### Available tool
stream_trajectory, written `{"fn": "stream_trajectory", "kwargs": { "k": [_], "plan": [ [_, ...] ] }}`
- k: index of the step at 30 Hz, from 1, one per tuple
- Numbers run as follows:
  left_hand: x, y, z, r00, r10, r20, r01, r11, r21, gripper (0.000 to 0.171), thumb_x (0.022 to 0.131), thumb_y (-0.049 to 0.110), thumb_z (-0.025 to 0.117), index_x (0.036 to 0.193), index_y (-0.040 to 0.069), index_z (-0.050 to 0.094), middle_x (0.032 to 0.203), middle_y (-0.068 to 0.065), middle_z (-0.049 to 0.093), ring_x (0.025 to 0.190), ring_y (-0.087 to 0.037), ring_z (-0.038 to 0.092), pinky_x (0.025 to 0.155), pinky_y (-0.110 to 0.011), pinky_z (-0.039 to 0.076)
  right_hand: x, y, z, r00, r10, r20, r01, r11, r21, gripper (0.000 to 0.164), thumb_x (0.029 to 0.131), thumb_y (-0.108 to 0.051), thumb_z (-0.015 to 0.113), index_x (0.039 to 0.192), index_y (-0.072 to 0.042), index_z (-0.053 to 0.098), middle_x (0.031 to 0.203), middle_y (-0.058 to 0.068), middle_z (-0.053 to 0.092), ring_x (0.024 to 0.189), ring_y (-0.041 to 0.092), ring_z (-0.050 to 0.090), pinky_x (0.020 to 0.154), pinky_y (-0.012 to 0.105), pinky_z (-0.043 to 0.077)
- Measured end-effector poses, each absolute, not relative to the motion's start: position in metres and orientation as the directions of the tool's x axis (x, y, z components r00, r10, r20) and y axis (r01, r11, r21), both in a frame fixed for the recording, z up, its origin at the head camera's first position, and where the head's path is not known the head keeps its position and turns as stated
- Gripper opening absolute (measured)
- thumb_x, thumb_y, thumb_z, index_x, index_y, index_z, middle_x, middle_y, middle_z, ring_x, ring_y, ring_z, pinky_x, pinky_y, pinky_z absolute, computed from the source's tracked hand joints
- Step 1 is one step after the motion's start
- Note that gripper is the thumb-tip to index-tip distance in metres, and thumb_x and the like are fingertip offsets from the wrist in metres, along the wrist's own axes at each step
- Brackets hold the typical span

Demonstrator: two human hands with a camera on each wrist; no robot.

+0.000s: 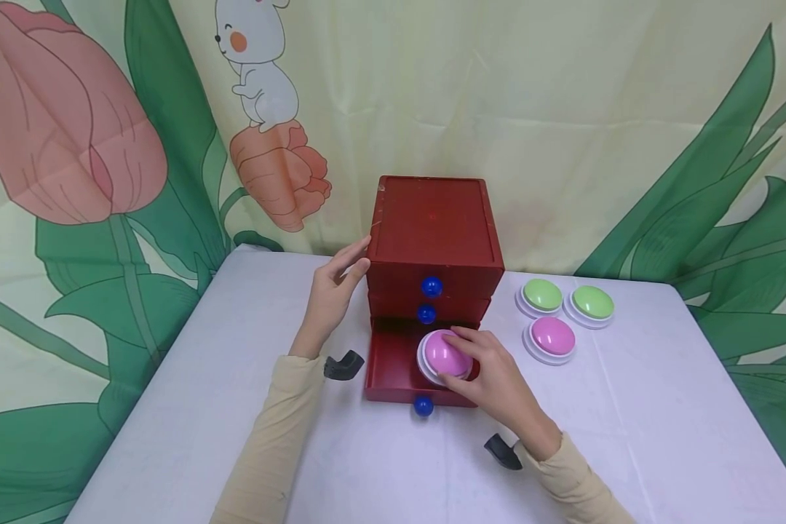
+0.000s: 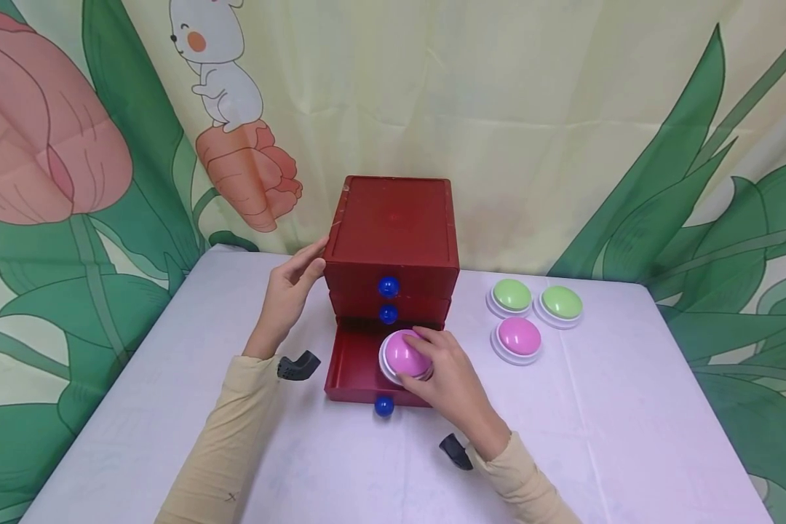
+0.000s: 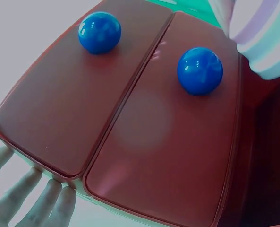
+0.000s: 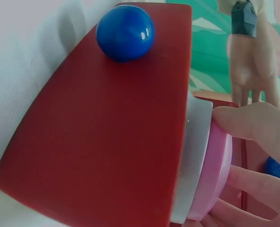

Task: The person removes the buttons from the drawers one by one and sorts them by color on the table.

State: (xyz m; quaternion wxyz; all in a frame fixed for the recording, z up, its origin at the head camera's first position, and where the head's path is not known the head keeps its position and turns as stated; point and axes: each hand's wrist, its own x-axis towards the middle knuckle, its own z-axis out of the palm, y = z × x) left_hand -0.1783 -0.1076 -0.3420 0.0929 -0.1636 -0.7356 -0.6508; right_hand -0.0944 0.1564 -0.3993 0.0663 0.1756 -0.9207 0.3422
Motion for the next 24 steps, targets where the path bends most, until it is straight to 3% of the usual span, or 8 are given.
{"fn": "stream_trajectory", "kwargs": {
  "k": [24],
  "plan": [
    [-0.178, -0.107, -0.343, -0.928, 0.117, 0.354, 0.365, 0.1, 0.926, 0.044, 0.101, 0.014, 0.058, 0.144, 0.007, 0.053, 0.147, -0.009, 0.052, 0.133, -0.023, 0.052, 0.11, -0.046, 0.043, -0.093, 0.203, -0.395, -0.889, -0.236, 0.392, -0.426, 0.736, -0.526, 0.067, 0.066, -0.008, 0.091, 0.128, -0.003, 0.066, 0.131, 0.016, 0.061, 0.116, 0.034, 0.057, 0.079, 0.049, 0.06]
  ]
}}
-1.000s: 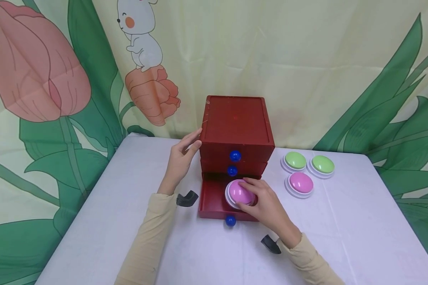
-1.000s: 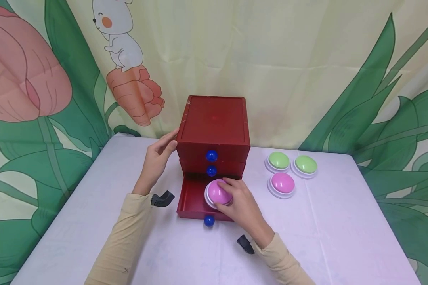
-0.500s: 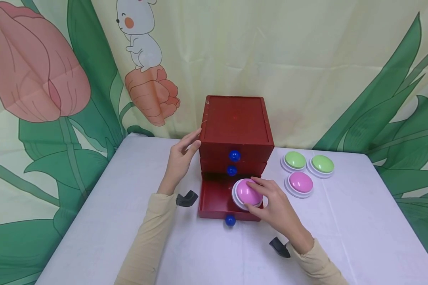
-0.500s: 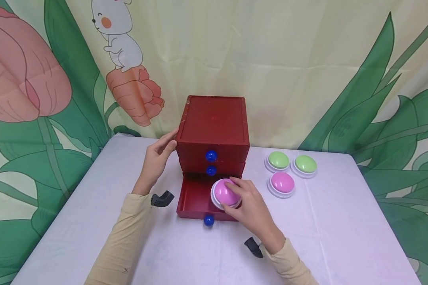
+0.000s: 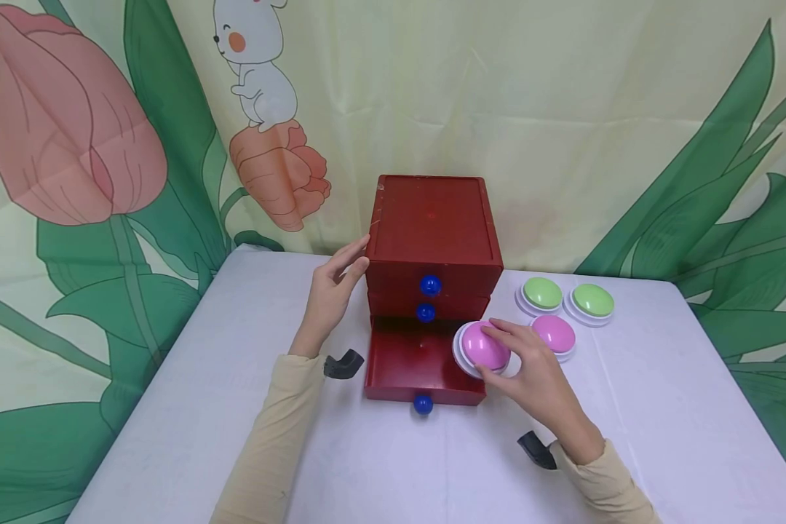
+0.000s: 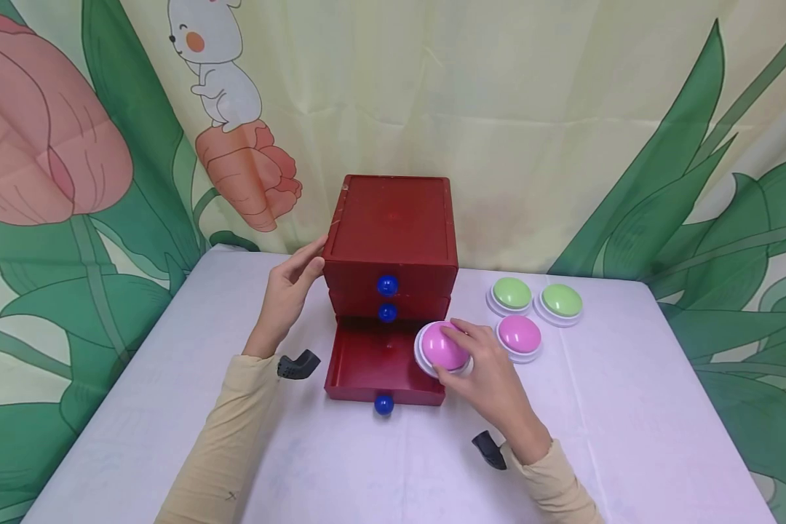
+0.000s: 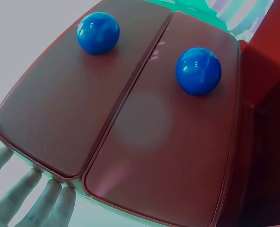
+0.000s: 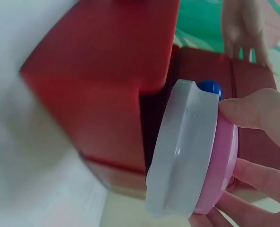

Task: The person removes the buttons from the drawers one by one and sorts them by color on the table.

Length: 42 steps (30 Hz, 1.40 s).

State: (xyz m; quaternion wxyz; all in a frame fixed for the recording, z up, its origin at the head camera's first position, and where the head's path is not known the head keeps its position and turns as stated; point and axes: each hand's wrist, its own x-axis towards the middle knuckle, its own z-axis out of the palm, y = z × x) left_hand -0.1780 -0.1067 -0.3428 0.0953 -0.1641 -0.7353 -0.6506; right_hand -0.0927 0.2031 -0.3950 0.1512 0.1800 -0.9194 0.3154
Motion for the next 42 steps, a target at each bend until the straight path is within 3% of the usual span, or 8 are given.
{"fn": "stream_trajectory", "kwargs": {
  "k": [20, 28, 42],
  "plan": [
    [-0.178, -0.107, -0.342, -0.926, 0.118, 0.357, 0.369, 0.099, 0.924, 0.044, 0.101, 0.013, 0.058, 0.144, 0.007, 0.052, 0.148, -0.01, 0.052, 0.133, -0.024, 0.052, 0.11, -0.045, 0.043, -0.098, 0.248, -0.396, -0.9, -0.144, 0.412, -0.358, 0.783, -0.509, 0.06, 0.069, -0.003, 0.088, 0.124, 0.002, 0.066, 0.13, 0.023, 0.059, 0.117, 0.042, 0.053, 0.079, 0.061, 0.056],
    [-0.177, -0.107, -0.342, -0.926, 0.119, 0.359, 0.371, 0.106, 0.922, 0.045, 0.101, 0.014, 0.058, 0.144, 0.007, 0.052, 0.148, -0.009, 0.051, 0.134, -0.024, 0.052, 0.11, -0.045, 0.043, -0.099, 0.264, -0.396, -0.898, -0.11, 0.426, -0.335, 0.8, -0.499, 0.058, 0.069, -0.005, 0.087, 0.122, 0.005, 0.066, 0.128, 0.026, 0.06, 0.118, 0.045, 0.053, 0.086, 0.066, 0.05],
    [-0.177, -0.106, -0.342, -0.927, 0.121, 0.356, 0.369, 0.109, 0.923, 0.045, 0.101, 0.015, 0.058, 0.144, 0.008, 0.052, 0.148, -0.009, 0.052, 0.134, -0.024, 0.051, 0.11, -0.046, 0.043, -0.103, 0.291, -0.399, -0.905, -0.034, 0.423, -0.267, 0.821, -0.505, 0.058, 0.069, -0.004, 0.087, 0.121, 0.008, 0.065, 0.128, 0.031, 0.059, 0.118, 0.05, 0.051, 0.087, 0.067, 0.046]
  ]
}}
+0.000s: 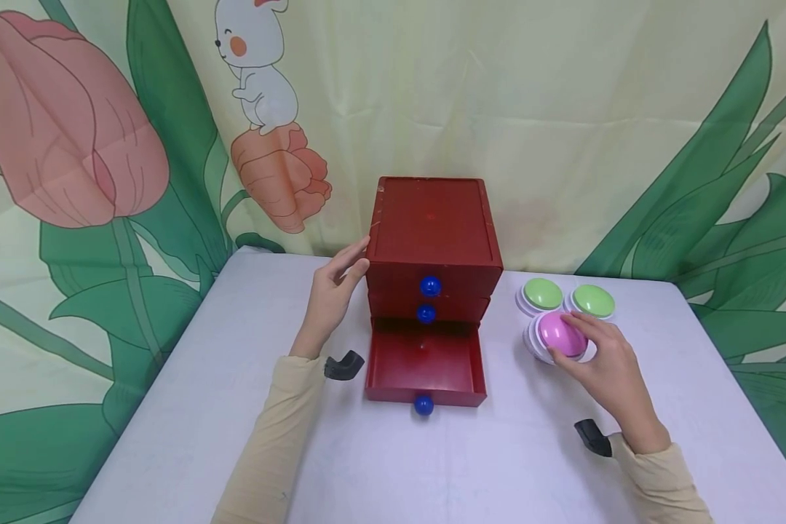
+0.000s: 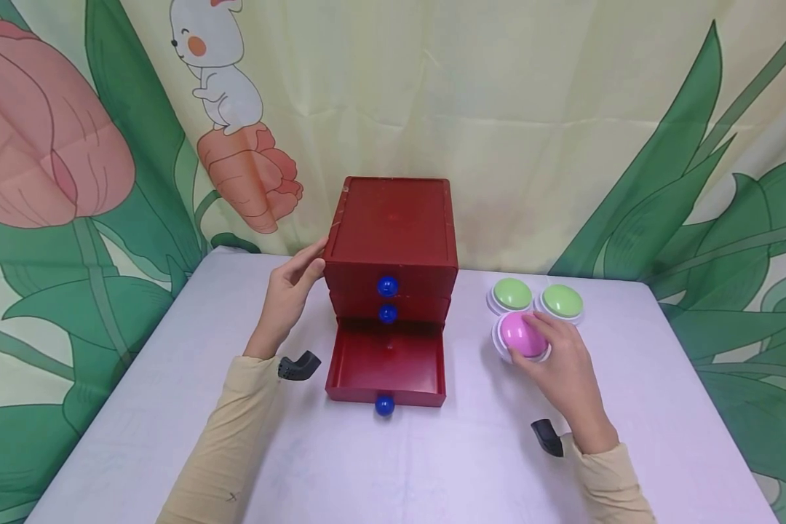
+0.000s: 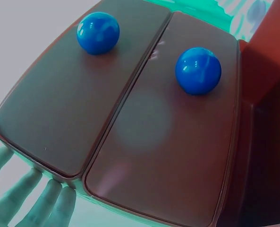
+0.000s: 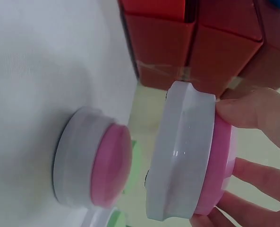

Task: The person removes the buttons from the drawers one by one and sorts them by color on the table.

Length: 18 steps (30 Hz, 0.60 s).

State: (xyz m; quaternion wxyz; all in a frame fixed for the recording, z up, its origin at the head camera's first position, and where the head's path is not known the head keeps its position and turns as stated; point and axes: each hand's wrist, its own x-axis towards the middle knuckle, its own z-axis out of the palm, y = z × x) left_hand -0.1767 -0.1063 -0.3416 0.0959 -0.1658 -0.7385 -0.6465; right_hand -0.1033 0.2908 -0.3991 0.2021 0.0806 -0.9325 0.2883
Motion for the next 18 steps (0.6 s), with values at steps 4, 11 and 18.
{"fn": "stream_trajectory", "kwargs": {
  "k": [4, 11, 18],
  "plan": [
    [-0.177, -0.106, -0.342, -0.927, 0.12, 0.355, 0.367, 0.11, 0.923, 0.045, 0.101, 0.015, 0.058, 0.144, 0.007, 0.052, 0.148, -0.009, 0.052, 0.134, -0.024, 0.051, 0.11, -0.046, 0.043, -0.105, 0.299, -0.4, -0.912, -0.006, 0.409, -0.238, 0.822, -0.517, 0.057, 0.071, -0.004, 0.086, 0.122, 0.008, 0.065, 0.129, 0.033, 0.058, 0.118, 0.053, 0.05, 0.088, 0.069, 0.044],
    [-0.176, -0.106, -0.341, -0.927, 0.123, 0.355, 0.368, 0.112, 0.923, 0.045, 0.101, 0.014, 0.058, 0.144, 0.006, 0.051, 0.148, -0.01, 0.051, 0.134, -0.025, 0.051, 0.109, -0.047, 0.043, -0.109, 0.314, -0.405, -0.918, 0.037, 0.394, -0.19, 0.833, -0.52, 0.055, 0.075, -0.006, 0.083, 0.124, 0.008, 0.063, 0.128, 0.034, 0.058, 0.117, 0.052, 0.049, 0.086, 0.067, 0.044],
    [-0.176, -0.106, -0.342, -0.928, 0.119, 0.352, 0.365, 0.112, 0.924, 0.044, 0.101, 0.014, 0.058, 0.144, 0.007, 0.052, 0.148, -0.009, 0.052, 0.133, -0.025, 0.052, 0.11, -0.048, 0.043, -0.111, 0.328, -0.41, -0.934, 0.067, 0.35, -0.138, 0.837, -0.529, 0.055, 0.081, -0.01, 0.079, 0.129, 0.009, 0.059, 0.131, 0.036, 0.054, 0.118, 0.056, 0.046, 0.087, 0.069, 0.042]
  ]
}}
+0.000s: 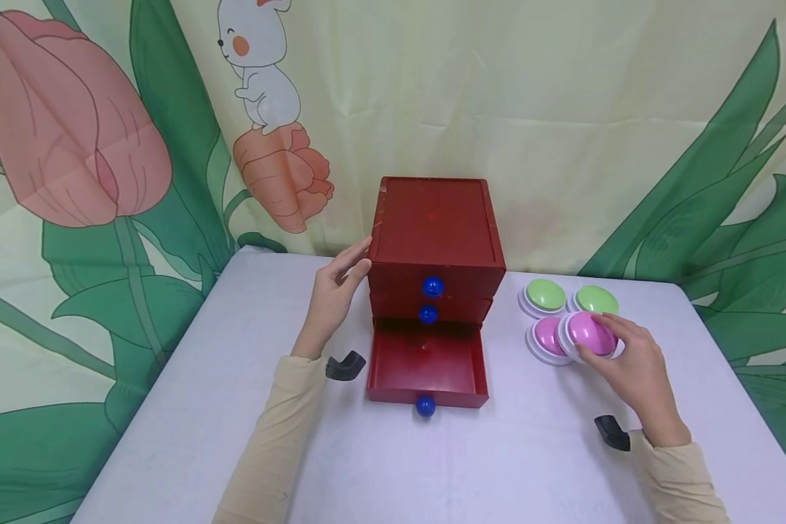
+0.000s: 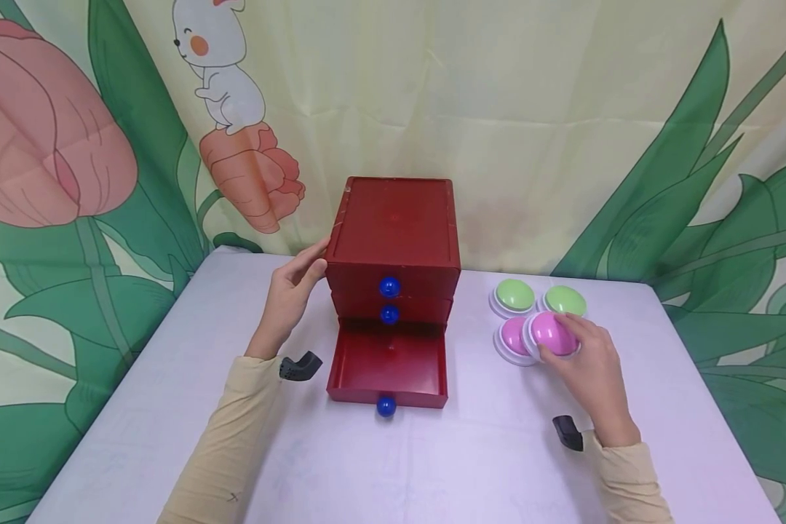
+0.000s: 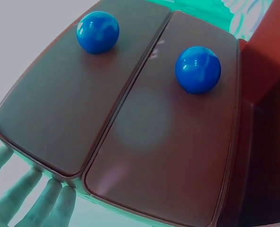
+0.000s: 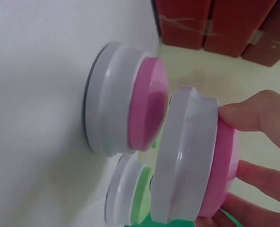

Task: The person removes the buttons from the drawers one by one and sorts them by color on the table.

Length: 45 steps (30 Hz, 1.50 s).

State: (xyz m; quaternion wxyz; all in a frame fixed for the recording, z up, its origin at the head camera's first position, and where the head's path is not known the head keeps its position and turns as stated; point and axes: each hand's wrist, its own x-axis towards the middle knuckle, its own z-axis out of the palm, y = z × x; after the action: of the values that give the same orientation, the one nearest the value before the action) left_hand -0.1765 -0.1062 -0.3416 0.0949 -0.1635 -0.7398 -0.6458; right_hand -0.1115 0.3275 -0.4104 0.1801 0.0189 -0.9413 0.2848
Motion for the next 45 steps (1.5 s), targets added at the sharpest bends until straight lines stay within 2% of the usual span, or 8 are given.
{"fn": "stream_trajectory", "kwargs": {
  "k": [6, 12, 29, 45],
  "plan": [
    [-0.176, -0.106, -0.341, -0.926, 0.122, 0.359, 0.372, 0.11, 0.922, 0.044, 0.1, 0.013, 0.058, 0.144, 0.006, 0.052, 0.148, -0.01, 0.052, 0.133, -0.026, 0.052, 0.109, -0.047, 0.043, -0.114, 0.338, -0.414, -0.936, 0.111, 0.333, -0.09, 0.84, -0.535, 0.056, 0.082, -0.01, 0.077, 0.13, 0.01, 0.057, 0.131, 0.037, 0.053, 0.12, 0.057, 0.044, 0.09, 0.071, 0.039],
    [-0.177, -0.105, -0.342, -0.924, 0.125, 0.361, 0.375, 0.113, 0.92, 0.044, 0.101, 0.013, 0.058, 0.144, 0.006, 0.052, 0.148, -0.011, 0.052, 0.134, -0.025, 0.051, 0.109, -0.046, 0.044, -0.116, 0.348, -0.418, -0.932, 0.139, 0.335, -0.066, 0.843, -0.534, 0.057, 0.081, -0.008, 0.078, 0.129, 0.011, 0.057, 0.129, 0.038, 0.054, 0.116, 0.055, 0.047, 0.088, 0.065, 0.04],
    [-0.177, -0.105, -0.342, -0.926, 0.123, 0.356, 0.369, 0.111, 0.923, 0.045, 0.101, 0.015, 0.058, 0.144, 0.007, 0.052, 0.148, -0.009, 0.052, 0.134, -0.024, 0.051, 0.109, -0.046, 0.044, -0.12, 0.365, -0.43, -0.943, 0.2, 0.266, 0.02, 0.832, -0.554, 0.057, 0.084, -0.01, 0.076, 0.132, 0.01, 0.054, 0.131, 0.039, 0.052, 0.119, 0.057, 0.046, 0.095, 0.07, 0.036],
    [-0.175, -0.106, -0.34, -0.93, 0.121, 0.346, 0.361, 0.126, 0.924, 0.045, 0.101, 0.015, 0.058, 0.145, 0.008, 0.051, 0.148, -0.01, 0.051, 0.134, -0.026, 0.051, 0.11, -0.048, 0.043, -0.121, 0.369, -0.441, -0.959, 0.209, 0.191, 0.066, 0.822, -0.566, 0.057, 0.087, -0.014, 0.074, 0.133, 0.012, 0.052, 0.132, 0.04, 0.05, 0.119, 0.058, 0.044, 0.093, 0.069, 0.038]
  ]
}}
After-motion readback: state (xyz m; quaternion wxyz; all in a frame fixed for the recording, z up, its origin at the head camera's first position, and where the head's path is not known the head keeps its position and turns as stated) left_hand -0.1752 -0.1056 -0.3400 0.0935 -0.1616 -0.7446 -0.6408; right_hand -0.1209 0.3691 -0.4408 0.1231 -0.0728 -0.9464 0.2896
